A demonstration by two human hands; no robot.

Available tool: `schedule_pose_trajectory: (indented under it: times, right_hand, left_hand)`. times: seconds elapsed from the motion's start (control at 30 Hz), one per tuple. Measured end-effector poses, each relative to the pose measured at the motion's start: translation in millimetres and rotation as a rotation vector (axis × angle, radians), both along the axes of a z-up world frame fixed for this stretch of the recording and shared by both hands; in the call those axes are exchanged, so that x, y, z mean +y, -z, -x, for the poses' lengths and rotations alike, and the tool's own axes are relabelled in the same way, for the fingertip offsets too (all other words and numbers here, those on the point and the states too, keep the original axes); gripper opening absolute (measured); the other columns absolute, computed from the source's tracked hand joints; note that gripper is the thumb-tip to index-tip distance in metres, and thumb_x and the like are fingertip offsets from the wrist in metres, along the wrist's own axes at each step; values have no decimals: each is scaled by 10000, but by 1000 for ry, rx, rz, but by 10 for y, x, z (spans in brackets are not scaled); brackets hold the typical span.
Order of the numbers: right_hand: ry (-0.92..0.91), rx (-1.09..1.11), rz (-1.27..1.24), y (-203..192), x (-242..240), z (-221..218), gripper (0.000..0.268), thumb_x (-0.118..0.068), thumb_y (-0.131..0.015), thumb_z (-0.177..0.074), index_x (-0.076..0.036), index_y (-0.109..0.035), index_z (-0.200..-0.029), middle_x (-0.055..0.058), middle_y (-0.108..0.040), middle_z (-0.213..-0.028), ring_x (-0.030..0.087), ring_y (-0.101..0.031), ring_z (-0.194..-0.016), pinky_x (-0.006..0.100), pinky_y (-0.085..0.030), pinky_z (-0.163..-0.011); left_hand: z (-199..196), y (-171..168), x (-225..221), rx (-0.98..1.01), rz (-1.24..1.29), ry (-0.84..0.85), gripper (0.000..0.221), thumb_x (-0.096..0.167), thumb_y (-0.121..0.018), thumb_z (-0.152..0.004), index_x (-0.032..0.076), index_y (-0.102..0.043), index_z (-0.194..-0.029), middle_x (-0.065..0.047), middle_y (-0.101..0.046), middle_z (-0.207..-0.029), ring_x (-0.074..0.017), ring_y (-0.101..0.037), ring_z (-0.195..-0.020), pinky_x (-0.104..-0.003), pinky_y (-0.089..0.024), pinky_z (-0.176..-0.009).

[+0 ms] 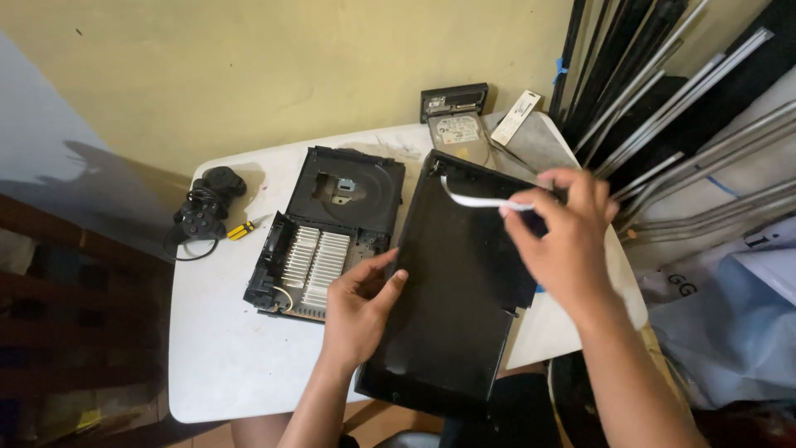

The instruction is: Opening the outer casing of a PlayStation 2 console for repair or inspection.

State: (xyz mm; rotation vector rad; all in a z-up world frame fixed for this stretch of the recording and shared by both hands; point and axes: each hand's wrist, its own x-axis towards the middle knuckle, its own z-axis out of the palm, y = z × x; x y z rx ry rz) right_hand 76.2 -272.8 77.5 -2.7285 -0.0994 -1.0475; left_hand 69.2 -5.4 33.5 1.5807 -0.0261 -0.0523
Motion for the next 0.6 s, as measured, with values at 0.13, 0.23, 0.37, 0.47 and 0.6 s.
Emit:
schedule_pose_trajectory:
  times: [0.13, 0.23, 0.37, 0.47, 0.6]
  right_hand:
    - [-117, 43, -196, -101, -231, -133, 99, -176, -843, -923, -142, -755, -954, 75, -562, -1185, 364, -586, -1141, 463, -401, -931]
    - [-221, 79, -374, 57, -451, -194, 126, -146, -863, -899, -125, -765, -975, 113, -611, -1147, 367, -631, -1097, 444, -444, -945]
    - [-259, 65, -400, 81, -520, -17, 162, -91, -896, -824, -128, -788, -939, 132, -614, -1207, 359, -620, -1153, 439, -446, -952]
    - [-372, -114, -220, 129, -440, 129, 174, -57, -877, -818, -200, -789, -865, 124, -645, -1148, 295, -558, -1127, 429, -414, -997]
    - [-336, -85, -344, 103, -311, 237, 159, -77, -911, -795, -137, -795, -885, 100, -675, -1111, 275, -625, -1015, 371, -498, -909]
  left_hand:
    - [-7, -1, 23, -8, 1, -5, 319, 74, -803, -860, 26, -791, -1176, -200, -813, -915, -257, -759, -823, -403, -638, -666]
    - [-15, 51, 44, -24, 0, -10, 324, 61, -807, -852, 16, -788, -1172, -222, -808, -935, -293, -765, -821, -417, -635, -665]
    - [-2, 41, 38, -33, -13, -22, 318, 73, -814, -848, 20, -791, -1160, -217, -811, -946, -278, -765, -831, -415, -640, -664]
    - [8, 21, 35, -30, -5, -29, 319, 75, -820, -841, 18, -793, -1154, -216, -814, -952, -287, -772, -834, -416, -646, -669]
    - [5, -32, 22, -28, -4, -45, 302, 73, -812, -851, 5, -791, -1144, -219, -810, -962, -291, -766, -862, -426, -644, -691]
